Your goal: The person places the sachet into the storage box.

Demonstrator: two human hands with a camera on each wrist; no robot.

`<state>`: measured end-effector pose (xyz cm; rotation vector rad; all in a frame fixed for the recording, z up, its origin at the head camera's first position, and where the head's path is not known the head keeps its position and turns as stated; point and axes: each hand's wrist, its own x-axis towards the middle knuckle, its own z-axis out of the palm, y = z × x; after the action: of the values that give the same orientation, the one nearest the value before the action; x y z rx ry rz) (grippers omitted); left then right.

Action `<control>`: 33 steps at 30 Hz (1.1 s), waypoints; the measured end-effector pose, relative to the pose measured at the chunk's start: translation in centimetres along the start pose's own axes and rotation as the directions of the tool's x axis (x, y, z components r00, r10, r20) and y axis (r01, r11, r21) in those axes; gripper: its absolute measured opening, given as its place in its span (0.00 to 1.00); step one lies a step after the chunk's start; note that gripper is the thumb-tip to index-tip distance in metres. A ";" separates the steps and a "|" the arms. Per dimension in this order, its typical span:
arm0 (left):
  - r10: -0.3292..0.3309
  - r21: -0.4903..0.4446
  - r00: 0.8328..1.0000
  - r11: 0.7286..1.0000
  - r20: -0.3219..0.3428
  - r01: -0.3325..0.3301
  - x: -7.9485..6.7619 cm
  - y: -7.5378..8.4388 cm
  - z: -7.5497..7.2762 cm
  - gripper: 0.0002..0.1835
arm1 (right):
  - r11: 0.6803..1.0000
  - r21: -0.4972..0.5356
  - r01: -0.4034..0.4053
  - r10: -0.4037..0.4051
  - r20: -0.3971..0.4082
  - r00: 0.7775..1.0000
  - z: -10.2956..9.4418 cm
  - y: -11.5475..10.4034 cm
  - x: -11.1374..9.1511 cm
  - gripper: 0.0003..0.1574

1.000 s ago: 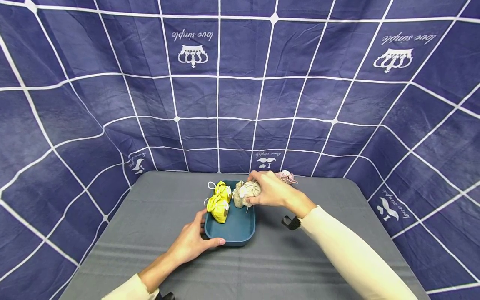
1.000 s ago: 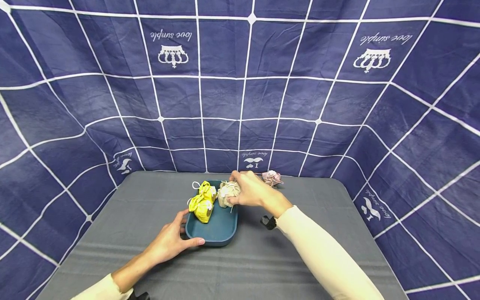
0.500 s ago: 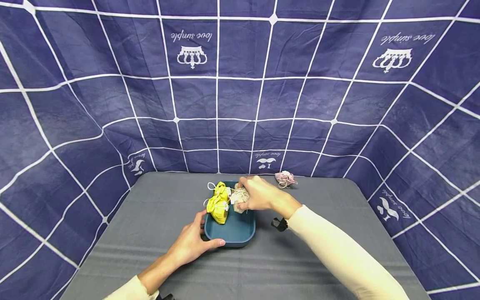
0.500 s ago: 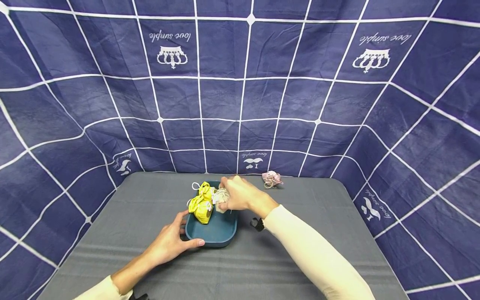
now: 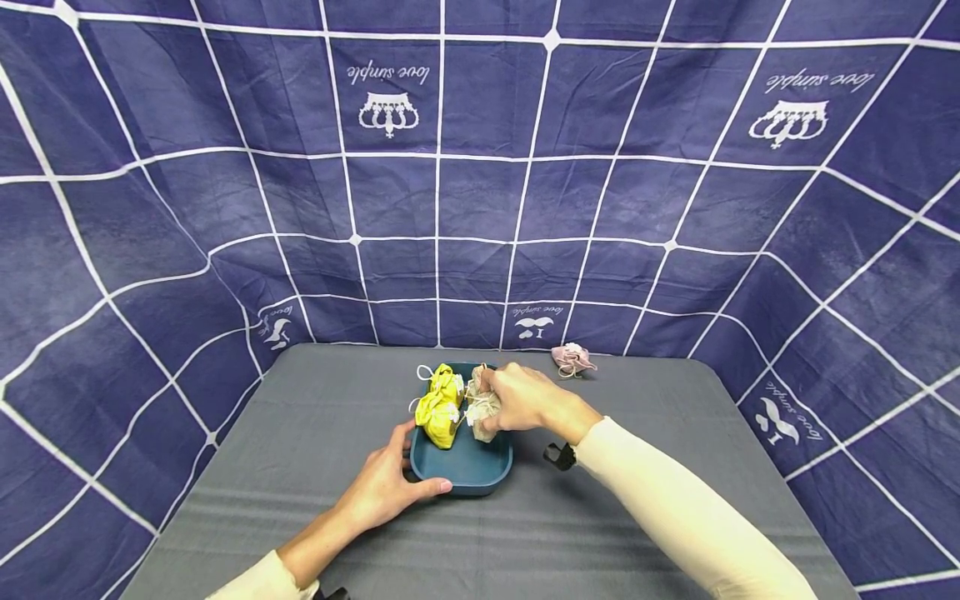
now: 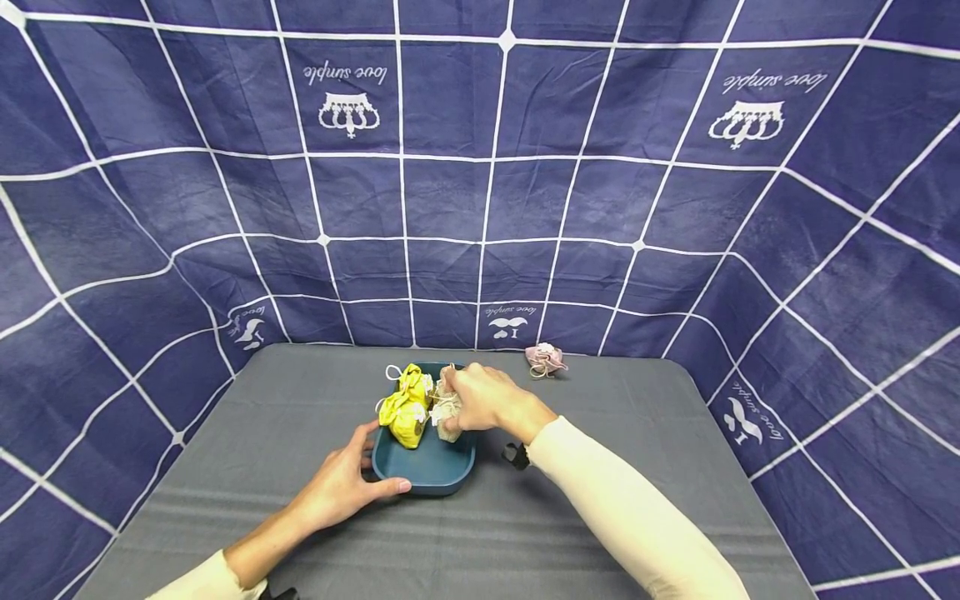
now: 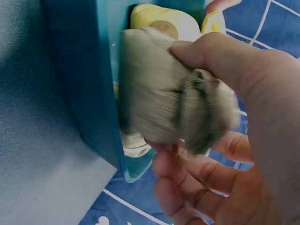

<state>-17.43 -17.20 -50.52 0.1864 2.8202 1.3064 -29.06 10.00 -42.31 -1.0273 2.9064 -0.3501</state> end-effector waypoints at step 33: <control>-0.005 0.004 1.000 1.000 -0.011 0.005 -0.1 0.0 0.3 0.66 | 0.997 0.012 -0.078 0.078 -0.195 0.978 -0.4 6.8 -2.7 0.25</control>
<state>-17.31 -16.97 -50.66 0.1724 2.8307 1.3057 -31.18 16.85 -43.51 -0.9240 3.1069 -0.4793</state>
